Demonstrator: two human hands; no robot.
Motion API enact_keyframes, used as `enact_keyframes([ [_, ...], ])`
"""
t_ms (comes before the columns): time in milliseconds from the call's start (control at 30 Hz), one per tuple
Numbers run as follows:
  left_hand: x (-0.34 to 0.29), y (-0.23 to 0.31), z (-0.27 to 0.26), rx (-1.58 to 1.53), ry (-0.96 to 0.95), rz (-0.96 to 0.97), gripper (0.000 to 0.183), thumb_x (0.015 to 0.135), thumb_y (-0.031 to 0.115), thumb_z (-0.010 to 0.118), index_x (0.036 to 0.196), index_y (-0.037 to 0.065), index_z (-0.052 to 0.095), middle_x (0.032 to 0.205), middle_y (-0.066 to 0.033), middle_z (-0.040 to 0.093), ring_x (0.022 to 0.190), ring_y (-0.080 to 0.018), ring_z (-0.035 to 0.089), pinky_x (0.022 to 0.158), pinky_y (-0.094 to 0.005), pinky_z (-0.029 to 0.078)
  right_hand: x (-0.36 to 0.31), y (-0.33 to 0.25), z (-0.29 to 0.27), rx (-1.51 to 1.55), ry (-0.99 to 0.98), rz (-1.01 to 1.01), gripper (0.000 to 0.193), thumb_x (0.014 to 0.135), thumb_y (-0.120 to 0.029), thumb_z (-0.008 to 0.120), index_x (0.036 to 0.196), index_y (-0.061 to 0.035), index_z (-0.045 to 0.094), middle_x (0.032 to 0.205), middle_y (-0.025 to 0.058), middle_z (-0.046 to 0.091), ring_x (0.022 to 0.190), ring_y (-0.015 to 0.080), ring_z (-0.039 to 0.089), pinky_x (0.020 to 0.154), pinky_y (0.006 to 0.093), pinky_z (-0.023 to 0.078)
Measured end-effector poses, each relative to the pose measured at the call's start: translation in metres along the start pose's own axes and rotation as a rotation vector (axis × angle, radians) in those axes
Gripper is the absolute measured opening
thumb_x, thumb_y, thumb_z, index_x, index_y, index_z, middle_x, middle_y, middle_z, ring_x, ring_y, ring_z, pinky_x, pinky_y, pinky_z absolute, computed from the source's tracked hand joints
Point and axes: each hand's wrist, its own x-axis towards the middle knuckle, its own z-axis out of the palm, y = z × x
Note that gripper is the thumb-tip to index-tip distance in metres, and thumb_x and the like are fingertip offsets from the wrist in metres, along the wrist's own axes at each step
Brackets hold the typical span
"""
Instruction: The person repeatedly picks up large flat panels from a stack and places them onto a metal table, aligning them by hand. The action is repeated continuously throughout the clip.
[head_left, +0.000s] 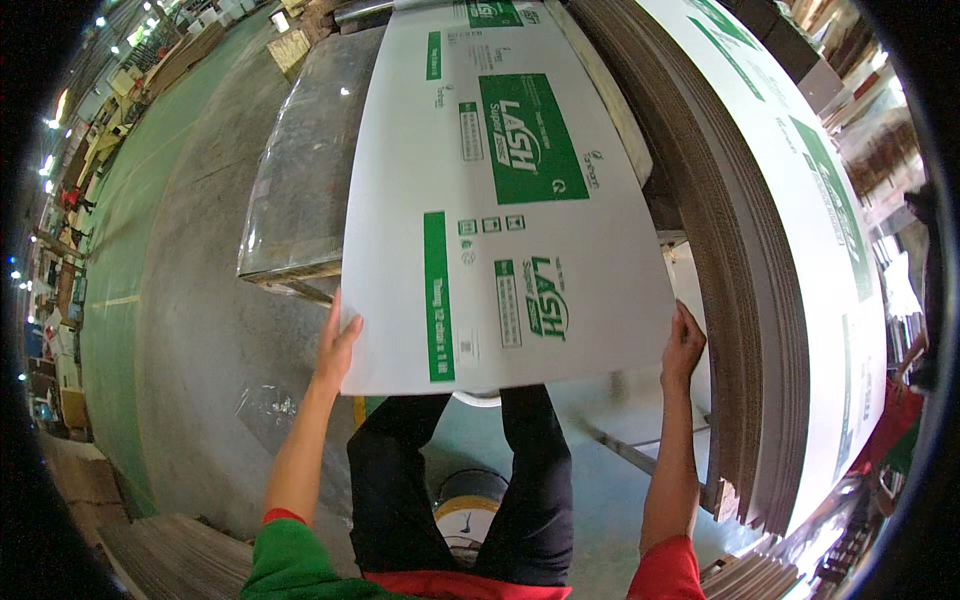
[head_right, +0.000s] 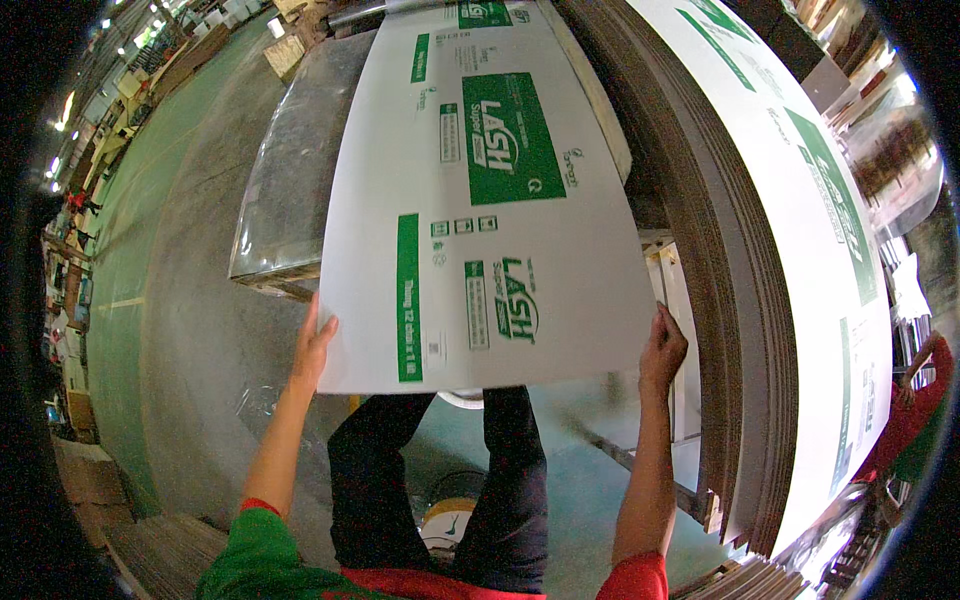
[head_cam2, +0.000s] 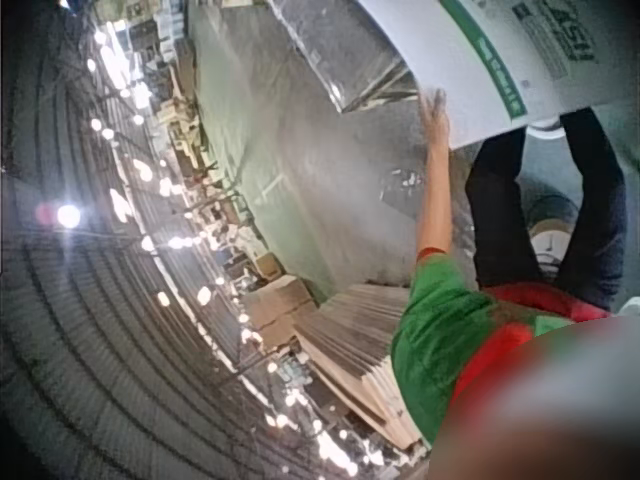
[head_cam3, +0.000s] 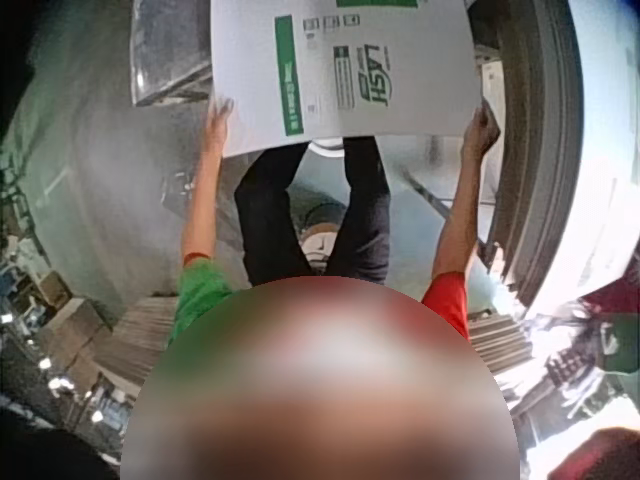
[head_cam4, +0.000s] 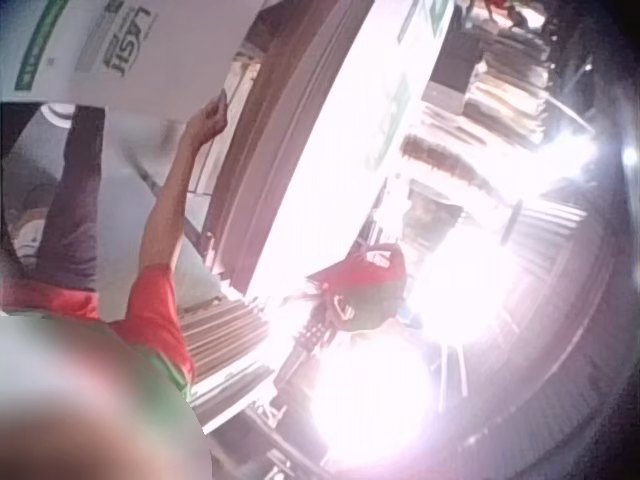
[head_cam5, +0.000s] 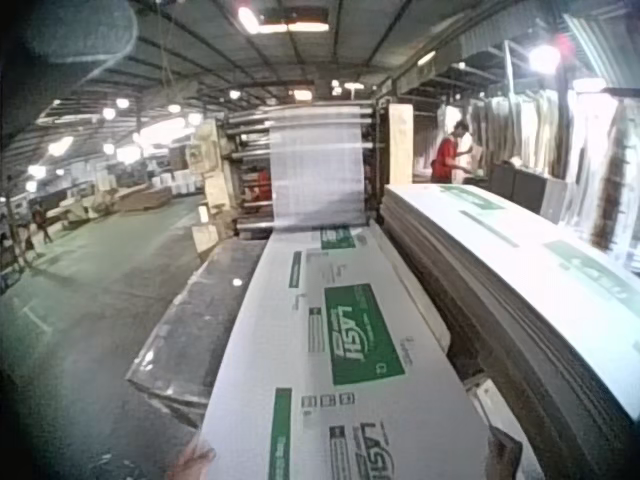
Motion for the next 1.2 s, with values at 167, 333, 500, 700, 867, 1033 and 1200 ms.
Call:
enact_keyframes([
  [167,0.062,0.005,-0.001,0.365,0.31,-0.082,0.076,0.091,0.035,0.069,0.147,-0.002,0.033,0.147,-0.0249,0.041,0.136,-0.0344,0.039,0.113,-0.0435,0.03,0.067,0.007,0.051,0.012,-0.017,0.047,0.032,0.1,-0.015,0.053,0.126,0.002,0.063,0.122,0.0148,0.067,0.114,0.0245,0.062,0.099,0.0351,0.047],
  [333,0.058,0.05,0.042,0.691,0.728,0.534,0.065,0.094,0.036,0.064,0.143,0.001,0.038,0.135,-0.024,0.047,0.128,-0.0393,0.043,0.108,-0.051,0.033,0.032,-0.116,0.037,-0.349,-0.112,-0.214,0.035,0.087,-0.007,0.06,0.121,0.0005,0.059,0.113,0.0231,0.064,0.108,0.0376,0.061,0.093,0.0443,0.048],
  [500,-0.051,0.058,0.103,0.418,0.175,0.664,0.039,0.096,0.029,0.061,0.123,0.001,0.055,0.123,-0.0177,0.055,0.117,-0.0346,0.052,0.099,-0.0461,0.041,-0.081,-0.231,-0.159,-0.371,-0.548,-0.869,0.042,0.082,-0.012,0.073,0.123,-0.0041,0.064,0.126,0.0145,0.063,0.119,0.0302,0.059,0.101,0.0404,0.048],
  [700,-0.181,0.103,0.186,-0.018,-0.51,0.13,0.044,0.1,0.038,0.056,0.121,-0.001,0.06,0.107,-0.0103,0.069,0.094,-0.0188,0.066,0.085,-0.032,0.053,-0.033,-0.12,-0.315,-1.257,-0.177,-0.037,0.06,0.104,-0.045,0.034,0.156,-0.0158,0.024,0.163,0.0059,0.02,0.149,0.0337,0.018,0.121,0.0531,0.011],
  [867,-0.243,0.219,0.342,-0.749,-1.058,-0.28,0.057,0.098,0.051,0.054,0.118,-0.001,0.058,0.103,-0.0102,0.067,0.089,-0.021,0.068,0.084,-0.0365,0.056,-0.084,-0.071,-0.275,-0.952,-0.124,-0.242,0.059,0.104,-0.044,0.03,0.155,-0.0144,0.029,0.161,0.0109,0.025,0.15,0.0301,0.017,0.122,0.0475,0.008],
  [1033,-0.261,0.274,0.415,-0.206,-0.488,-0.118,0.039,0.082,0.027,0.067,0.094,-0.01,0.067,0.091,-0.0302,0.068,0.086,-0.0389,0.07,0.073,-0.0467,0.055,-0.074,-0.087,-0.283,-0.197,-0.194,-0.143,0.055,0.102,-0.035,0.038,0.149,-0.0075,0.038,0.154,0.012,0.039,0.146,0.0266,0.028,0.122,0.0432,0.015],
  [1200,-0.231,0.331,0.375,-0.165,-0.435,0.012,0.051,0.082,0.033,0.067,0.115,-0.005,0.06,0.123,-0.0301,0.059,0.12,-0.0378,0.056,0.101,-0.05,0.044,-0.067,-0.092,-0.282,-0.106,-0.042,-0.2,0.056,0.098,-0.032,0.045,0.147,-0.0044,0.041,0.15,0.014,0.043,0.141,0.027,0.033,0.118,0.0427,0.02],
])
